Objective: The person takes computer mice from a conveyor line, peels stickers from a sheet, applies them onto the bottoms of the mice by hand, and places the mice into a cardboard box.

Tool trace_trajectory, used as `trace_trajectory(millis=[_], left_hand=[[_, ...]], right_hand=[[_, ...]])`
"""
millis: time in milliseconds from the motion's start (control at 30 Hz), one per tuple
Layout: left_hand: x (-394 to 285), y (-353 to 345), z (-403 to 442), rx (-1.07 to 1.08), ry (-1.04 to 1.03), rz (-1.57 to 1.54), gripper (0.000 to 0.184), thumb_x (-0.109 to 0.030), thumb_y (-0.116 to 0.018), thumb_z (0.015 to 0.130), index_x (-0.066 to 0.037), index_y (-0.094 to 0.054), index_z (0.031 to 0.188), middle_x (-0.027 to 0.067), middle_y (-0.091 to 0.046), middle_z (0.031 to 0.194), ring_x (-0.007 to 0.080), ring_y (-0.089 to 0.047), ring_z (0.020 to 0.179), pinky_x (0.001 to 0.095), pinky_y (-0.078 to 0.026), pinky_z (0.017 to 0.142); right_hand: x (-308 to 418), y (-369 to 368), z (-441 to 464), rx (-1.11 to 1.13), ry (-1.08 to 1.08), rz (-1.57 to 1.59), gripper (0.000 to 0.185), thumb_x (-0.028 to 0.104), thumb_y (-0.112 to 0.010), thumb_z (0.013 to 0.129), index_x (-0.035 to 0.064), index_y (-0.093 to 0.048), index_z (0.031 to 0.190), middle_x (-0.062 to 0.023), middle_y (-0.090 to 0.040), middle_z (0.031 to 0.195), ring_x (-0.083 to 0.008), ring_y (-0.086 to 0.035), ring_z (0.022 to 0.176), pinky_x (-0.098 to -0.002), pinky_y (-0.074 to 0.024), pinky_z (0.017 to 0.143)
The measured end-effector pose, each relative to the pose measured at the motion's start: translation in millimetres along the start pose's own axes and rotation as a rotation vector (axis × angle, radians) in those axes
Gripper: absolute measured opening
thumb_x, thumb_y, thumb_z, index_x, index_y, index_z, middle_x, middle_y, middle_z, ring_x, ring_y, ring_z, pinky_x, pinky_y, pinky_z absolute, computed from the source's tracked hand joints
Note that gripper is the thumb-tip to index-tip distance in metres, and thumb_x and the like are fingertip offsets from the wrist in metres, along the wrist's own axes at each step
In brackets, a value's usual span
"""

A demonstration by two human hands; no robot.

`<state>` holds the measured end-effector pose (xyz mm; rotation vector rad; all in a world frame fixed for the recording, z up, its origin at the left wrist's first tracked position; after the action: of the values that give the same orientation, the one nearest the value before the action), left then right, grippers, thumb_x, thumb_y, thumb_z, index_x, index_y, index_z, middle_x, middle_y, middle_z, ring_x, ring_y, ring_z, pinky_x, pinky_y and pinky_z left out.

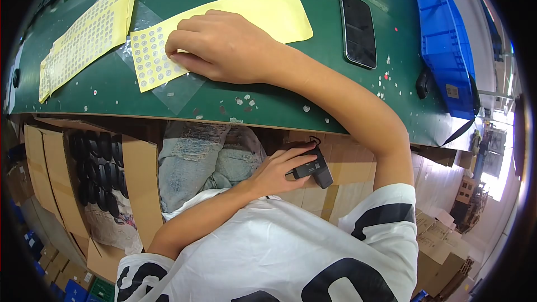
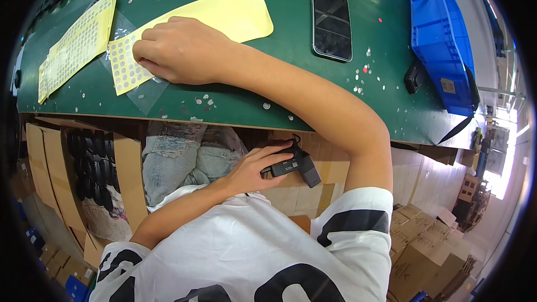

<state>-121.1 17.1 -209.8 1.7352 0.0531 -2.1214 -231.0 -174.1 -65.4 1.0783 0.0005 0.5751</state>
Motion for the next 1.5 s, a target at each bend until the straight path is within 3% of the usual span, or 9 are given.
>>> trace_trajectory(millis=[133,300,333,500,567,667,933,1133,1500], left_hand=[[-4,3,3,-0.050,-0.042,0.030,0.054,-0.009,-0.080,0.078,-0.012,-0.070,0.131,0.0031,-0.066,0.139,0.0186,-0.068,0.097,0.0275,-0.054,0.086],[20,-7,-1,0.040,0.626,-0.672,0.052,-0.012,-0.075,0.090,-0.008,-0.064,0.140,0.0097,-0.070,0.129,0.0149,-0.068,0.098,0.0228,-0.054,0.086],[29,-14,-2,-0.016,0.557,-0.757,0.054,-0.013,-0.071,0.093,-0.014,-0.060,0.145,0.0019,-0.071,0.119,0.0102,-0.063,0.079,0.0211,-0.052,0.070],[76,-50,-11,-0.209,0.632,-0.798,0.052,-0.033,-0.070,0.095,-0.007,-0.063,0.140,0.0071,-0.069,0.127,0.0179,-0.064,0.110,0.0291,-0.050,0.098],[92,-78,-19,0.068,0.987,-1.100,0.062,-0.056,-0.065,0.093,-0.009,-0.065,0.134,0.0070,-0.065,0.124,0.0186,-0.063,0.097,0.0301,-0.058,0.074],[76,-77,-3,0.156,1.071,-1.275,0.060,-0.059,-0.067,0.092,-0.012,-0.068,0.129,0.0083,-0.064,0.123,0.0203,-0.063,0.096,0.0299,-0.061,0.069],[92,-96,-7,0.445,0.981,-1.000,0.065,-0.058,-0.074,0.087,-0.010,-0.070,0.130,0.0052,-0.065,0.128,0.0176,-0.061,0.109,0.0305,-0.059,0.080],[93,-81,-4,0.383,0.893,-0.761,0.074,-0.068,-0.063,0.088,-0.010,-0.067,0.134,0.0083,-0.064,0.134,0.0248,-0.062,0.115,0.0376,-0.056,0.091],[96,-72,4,0.329,0.966,-0.640,0.077,-0.070,-0.070,0.084,-0.010,-0.071,0.132,0.0030,-0.069,0.128,0.0175,-0.062,0.116,0.0276,-0.046,0.100]], right_hand=[[0,0,0,-0.026,0.013,0.017,0.010,0.018,-0.067,0.095,0.0105,-0.065,0.100,-0.0064,-0.068,0.095,-0.0274,-0.064,0.080,-0.0371,-0.0519,0.078],[-2,0,-2,-0.022,0.019,0.056,0.011,0.016,-0.068,0.095,0.0073,-0.063,0.099,-0.0082,-0.061,0.087,-0.0288,-0.059,0.074,-0.0385,-0.0476,0.071],[0,3,0,0.006,0.006,0.057,0.012,0.018,-0.065,0.094,0.0069,-0.060,0.093,-0.0104,-0.062,0.086,-0.0318,-0.061,0.074,-0.0405,-0.0488,0.072],[5,7,8,0.052,-0.042,0.141,0.010,0.011,-0.069,0.091,0.0064,-0.063,0.098,-0.0090,-0.060,0.087,-0.0285,-0.058,0.074,-0.0370,-0.0471,0.073],[10,11,13,0.090,-0.065,0.143,0.010,0.009,-0.070,0.091,0.0061,-0.064,0.098,-0.0087,-0.060,0.085,-0.0279,-0.056,0.073,-0.0359,-0.0462,0.072],[15,13,14,0.105,-0.062,0.136,0.009,0.008,-0.069,0.090,0.0062,-0.065,0.098,-0.0085,-0.060,0.084,-0.0274,-0.056,0.073,-0.0355,-0.0459,0.072],[16,12,14,0.109,-0.109,0.132,0.009,0.006,-0.070,0.090,0.0065,-0.067,0.098,-0.0076,-0.060,0.083,-0.0259,-0.055,0.073,-0.0352,-0.0453,0.071],[18,14,14,0.135,-0.121,0.116,0.009,0.005,-0.070,0.090,0.0059,-0.068,0.099,-0.0075,-0.061,0.083,-0.0253,-0.055,0.073,-0.0347,-0.0452,0.071],[15,13,14,0.131,-0.125,0.106,0.010,0.005,-0.070,0.089,0.0052,-0.068,0.099,-0.0072,-0.062,0.084,-0.0246,-0.056,0.073,-0.0341,-0.0454,0.071]])
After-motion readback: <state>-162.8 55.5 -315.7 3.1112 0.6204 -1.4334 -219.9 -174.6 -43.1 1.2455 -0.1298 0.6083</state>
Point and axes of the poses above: each hand's wrist, its own z-axis towards the middle knuckle, its own y-axis out of the back of the hand, x = y × z, the point moved 5 cm from there along z, towards the middle knuckle
